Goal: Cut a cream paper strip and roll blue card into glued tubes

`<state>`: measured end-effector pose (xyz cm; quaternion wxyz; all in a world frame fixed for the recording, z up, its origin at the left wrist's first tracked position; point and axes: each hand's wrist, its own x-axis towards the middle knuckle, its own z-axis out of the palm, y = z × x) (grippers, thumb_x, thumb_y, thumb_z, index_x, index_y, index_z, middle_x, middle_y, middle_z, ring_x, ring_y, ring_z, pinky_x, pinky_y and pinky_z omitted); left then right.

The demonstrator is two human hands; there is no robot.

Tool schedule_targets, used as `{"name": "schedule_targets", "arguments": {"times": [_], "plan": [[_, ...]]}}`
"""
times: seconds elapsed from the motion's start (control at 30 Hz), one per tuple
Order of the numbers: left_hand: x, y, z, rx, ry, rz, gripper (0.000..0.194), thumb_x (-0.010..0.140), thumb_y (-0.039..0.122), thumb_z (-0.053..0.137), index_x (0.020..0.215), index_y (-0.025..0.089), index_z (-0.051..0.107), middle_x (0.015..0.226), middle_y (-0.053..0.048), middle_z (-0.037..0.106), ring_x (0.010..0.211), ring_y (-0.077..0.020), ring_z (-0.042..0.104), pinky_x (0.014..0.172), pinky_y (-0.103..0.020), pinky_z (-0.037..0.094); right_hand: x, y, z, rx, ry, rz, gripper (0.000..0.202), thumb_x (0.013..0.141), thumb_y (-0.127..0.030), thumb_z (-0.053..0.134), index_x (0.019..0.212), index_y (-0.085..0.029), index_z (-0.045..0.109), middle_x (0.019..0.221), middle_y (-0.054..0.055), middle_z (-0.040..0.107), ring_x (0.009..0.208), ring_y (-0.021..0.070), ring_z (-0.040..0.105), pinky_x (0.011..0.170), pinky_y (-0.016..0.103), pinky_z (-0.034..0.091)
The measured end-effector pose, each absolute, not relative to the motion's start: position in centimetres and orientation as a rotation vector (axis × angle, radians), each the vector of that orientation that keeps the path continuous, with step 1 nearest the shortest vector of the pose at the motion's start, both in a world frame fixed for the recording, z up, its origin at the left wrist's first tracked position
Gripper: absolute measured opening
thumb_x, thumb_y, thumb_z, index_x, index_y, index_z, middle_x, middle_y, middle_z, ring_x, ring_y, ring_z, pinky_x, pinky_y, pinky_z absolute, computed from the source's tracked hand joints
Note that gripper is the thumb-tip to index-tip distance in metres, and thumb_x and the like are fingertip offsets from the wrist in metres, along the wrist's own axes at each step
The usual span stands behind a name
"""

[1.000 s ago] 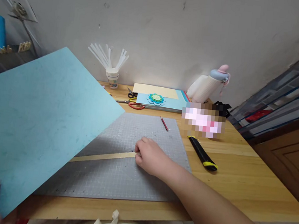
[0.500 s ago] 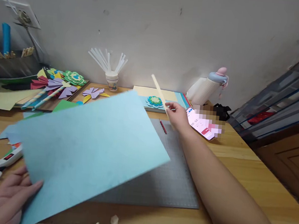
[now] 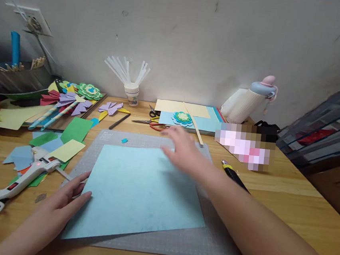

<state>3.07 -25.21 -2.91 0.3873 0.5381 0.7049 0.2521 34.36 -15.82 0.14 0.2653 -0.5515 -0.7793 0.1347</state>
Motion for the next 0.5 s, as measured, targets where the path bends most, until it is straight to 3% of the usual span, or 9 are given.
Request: {"name": "schedule_targets", "arguments": {"times": [0.07,0.23,0.33,0.4,0.5], "plan": [[2.1,-24.1,-1.6,1.576,1.934,0.485,0.066,0.075,0.061,0.049,0.127,0.021,0.053,0.086,-0.006,0.067,0.074,-0.0253,0.063,0.065,-0.034,0.048,32.4,-20.2,0.1,-1.491,-2.328,0.576,0.042,0.082,-0.032,0.06,0.123,-0.027,0.056,0.136,0.011,0.046,0.126,0.0318,0.041,0.103,0.055,0.031],[-0.7,-19.7,3.9,1.826,2.253,0.349,0.06,0.083,0.064,0.037,0.128,0.026,0.049,0.088,-0.003,0.065,0.071,-0.0213,0.061,0.062,-0.03,0.046,30.3,-27.1,-0.1,-1.319,-2.456,0.907,0.033,0.086,-0.029,0.056,0.119,-0.034,0.056,0.139,0.009,0.046,0.134,0.0303,0.033,0.108,0.061,0.021],[-4.8,-15.5,6.6,1.944,2.548,0.189,0.06,0.087,0.053,0.027,0.131,0.019,0.048,0.102,-0.008,0.065,0.087,-0.0283,0.063,0.069,-0.039,0.05,31.0,-27.4,-1.5,-1.347,-2.393,0.763,0.029,0.089,-0.027,0.05,0.116,-0.033,0.057,0.139,0.008,0.045,0.136,0.0302,0.031,0.109,0.064,0.015],[-8.6,-12.3,7.6,1.904,2.717,0.081,0.06,0.081,0.043,0.029,0.124,0.011,0.055,0.105,-0.01,0.066,0.096,-0.0316,0.063,0.069,-0.038,0.05,32.0,-26.7,-2.6,-1.421,-2.276,0.58,0.025,0.09,-0.027,0.048,0.111,-0.032,0.059,0.136,0.009,0.047,0.136,0.031,0.032,0.108,0.065,0.015],[-13.0,-8.2,8.4,2.065,2.726,0.059,0.064,0.075,0.043,0.028,0.107,0.003,0.066,0.096,-0.011,0.069,0.092,-0.0311,0.065,0.063,-0.034,0.048,33.2,-25.5,-3.5,-1.504,-2.084,0.438,0.021,0.089,-0.028,0.047,0.105,-0.031,0.061,0.133,0.01,0.049,0.132,0.0318,0.037,0.105,0.064,0.024]]}}
